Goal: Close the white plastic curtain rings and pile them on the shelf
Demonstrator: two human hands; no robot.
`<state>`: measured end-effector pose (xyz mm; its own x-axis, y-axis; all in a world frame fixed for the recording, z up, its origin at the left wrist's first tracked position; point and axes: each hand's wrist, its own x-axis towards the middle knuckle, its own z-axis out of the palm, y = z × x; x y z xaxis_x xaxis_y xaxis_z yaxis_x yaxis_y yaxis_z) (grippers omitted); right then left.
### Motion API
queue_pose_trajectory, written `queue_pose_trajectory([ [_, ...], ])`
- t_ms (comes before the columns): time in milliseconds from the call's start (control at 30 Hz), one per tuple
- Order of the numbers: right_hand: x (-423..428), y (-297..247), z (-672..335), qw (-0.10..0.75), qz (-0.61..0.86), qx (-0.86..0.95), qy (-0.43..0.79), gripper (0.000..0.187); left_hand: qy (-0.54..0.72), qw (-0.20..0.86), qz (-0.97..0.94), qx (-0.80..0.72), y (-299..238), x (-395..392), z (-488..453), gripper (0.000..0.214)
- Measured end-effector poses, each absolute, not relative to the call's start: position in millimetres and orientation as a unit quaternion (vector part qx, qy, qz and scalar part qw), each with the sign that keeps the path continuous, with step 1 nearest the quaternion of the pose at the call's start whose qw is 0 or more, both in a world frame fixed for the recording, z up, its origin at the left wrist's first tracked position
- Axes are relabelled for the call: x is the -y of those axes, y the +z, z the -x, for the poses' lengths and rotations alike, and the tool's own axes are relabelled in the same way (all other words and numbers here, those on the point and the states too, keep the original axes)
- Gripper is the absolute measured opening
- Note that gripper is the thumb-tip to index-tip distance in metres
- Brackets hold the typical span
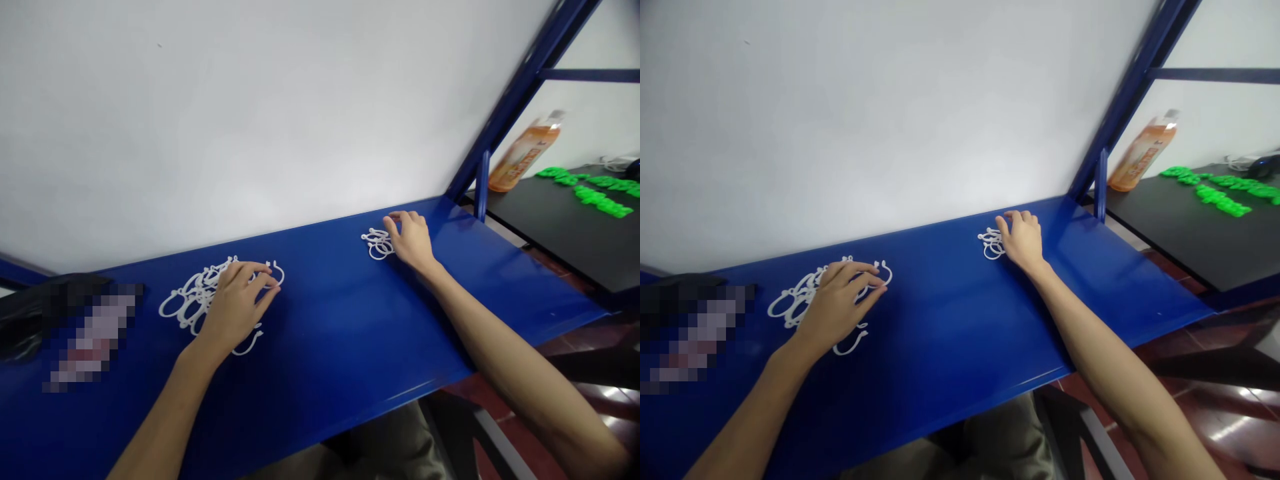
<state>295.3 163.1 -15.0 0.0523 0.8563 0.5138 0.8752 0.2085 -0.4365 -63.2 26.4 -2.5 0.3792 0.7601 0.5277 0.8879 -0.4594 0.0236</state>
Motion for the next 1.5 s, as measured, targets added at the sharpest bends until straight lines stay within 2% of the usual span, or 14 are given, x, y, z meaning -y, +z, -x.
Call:
queue_pose_trajectory([
  [100, -141, -5, -278, 0.408, 0.548, 0.730, -0.010, 0.036, -0.287, 0.137, 0.839, 0.442, 2, -19, 44, 0.003],
  [167, -119, 2, -261, 0.414, 0.471, 0.776, 0.063, 0.032, -0.299, 0.133, 0.850, 0.412, 1, -14, 31, 0.002],
  [300, -71, 6, -224, 0.342, 0.339, 0.825, 0.295, 0.025, -0.297, 0.129, 0.872, 0.368, -3, -8, 11, 0.004],
  [400, -50, 2, -209, 0.289, 0.304, 0.829, 0.370, 0.018, -0.307, 0.134, 0.880, 0.337, -6, -6, 4, 0.006],
  [500, -48, -2, -208, 0.294, 0.296, 0.840, 0.348, 0.016, -0.355, 0.105, 0.864, 0.340, -8, -5, 1, 0.016],
  [600, -53, -6, -212, 0.313, 0.260, 0.863, 0.298, 0.023, -0.420, 0.059, 0.821, 0.383, -8, -4, -2, 0.031],
  [767, -54, -8, -213, 0.257, 0.206, 0.913, 0.240, 0.030, -0.428, -0.091, 0.792, 0.425, -8, -5, -2, 0.009],
  [933, -50, -7, -212, 0.225, 0.165, 0.935, 0.219, 0.034, -0.440, -0.160, 0.777, 0.421, -6, -6, -2, 0.014],
  [1167, -48, -16, -216, 0.229, 0.106, 0.963, 0.093, 0.033, -0.449, -0.148, 0.801, 0.368, -2, -2, -7, 0.015],
  [1300, -47, -16, -213, 0.237, 0.116, 0.962, 0.069, 0.034, -0.446, -0.139, 0.803, 0.369, -2, -2, -7, 0.018],
  [1500, -73, -9, -219, 0.282, 0.239, 0.925, 0.091, 0.037, -0.369, -0.009, 0.796, 0.480, -5, -15, 16, 0.018],
])
